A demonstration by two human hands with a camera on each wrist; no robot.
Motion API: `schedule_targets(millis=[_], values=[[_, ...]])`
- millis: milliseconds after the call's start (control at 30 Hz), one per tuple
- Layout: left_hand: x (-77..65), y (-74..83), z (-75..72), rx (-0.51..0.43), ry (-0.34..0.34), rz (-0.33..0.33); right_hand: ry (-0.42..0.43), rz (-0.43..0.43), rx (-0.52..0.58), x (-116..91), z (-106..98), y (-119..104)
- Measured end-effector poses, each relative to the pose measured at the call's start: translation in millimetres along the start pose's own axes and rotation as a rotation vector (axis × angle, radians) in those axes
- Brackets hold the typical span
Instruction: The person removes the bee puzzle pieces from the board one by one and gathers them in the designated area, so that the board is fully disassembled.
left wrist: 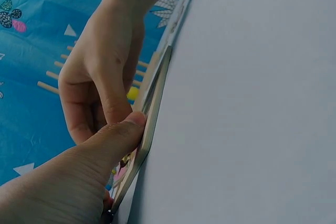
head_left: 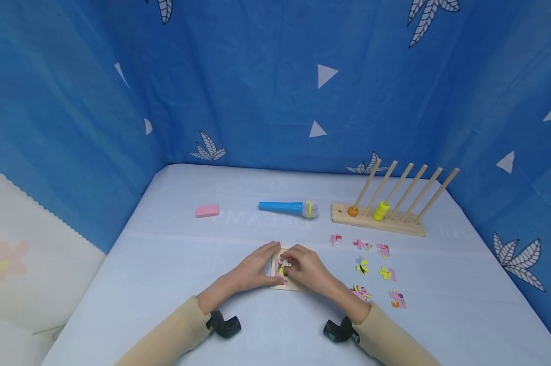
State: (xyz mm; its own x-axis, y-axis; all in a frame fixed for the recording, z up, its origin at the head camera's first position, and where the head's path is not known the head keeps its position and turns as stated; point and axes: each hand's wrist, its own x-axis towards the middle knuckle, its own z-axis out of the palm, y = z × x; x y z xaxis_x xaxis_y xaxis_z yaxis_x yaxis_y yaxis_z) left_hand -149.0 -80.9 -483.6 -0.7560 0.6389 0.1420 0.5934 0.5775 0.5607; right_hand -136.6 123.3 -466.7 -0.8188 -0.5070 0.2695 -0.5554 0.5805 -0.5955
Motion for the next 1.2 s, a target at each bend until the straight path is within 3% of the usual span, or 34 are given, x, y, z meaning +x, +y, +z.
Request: schedule_targets(millis=[133, 300, 533, 700, 933, 1200], values=[[0.2, -1.2, 0.9, 0.006, 0.005, 0.000, 0.019, 0.009, 0.022, -2, -7, 1], [1.1, 0.8, 2.0, 0.003, -0.017, -0.010, 0.059, 0.117, 0.140, -18, -38, 11], [0.2, 3.5, -0.7, 0.006, -0.022, -0.060, 0.123, 0.249, 0.090, -42, -73, 42], [0.4, 3.3, -0.1, -0.008, -0.025, -0.066, 0.096, 0.274, 0.023, -53, -80, 54], [-0.7, 2.6, 2.1, -0.021, -0.019, -0.066, 0.069, 0.242, -0.045, -56, -80, 60], [-0.1, 1.6, 2.8, 0.009, -0.016, -0.049, 0.094, 0.250, -0.057, -51, -83, 49]])
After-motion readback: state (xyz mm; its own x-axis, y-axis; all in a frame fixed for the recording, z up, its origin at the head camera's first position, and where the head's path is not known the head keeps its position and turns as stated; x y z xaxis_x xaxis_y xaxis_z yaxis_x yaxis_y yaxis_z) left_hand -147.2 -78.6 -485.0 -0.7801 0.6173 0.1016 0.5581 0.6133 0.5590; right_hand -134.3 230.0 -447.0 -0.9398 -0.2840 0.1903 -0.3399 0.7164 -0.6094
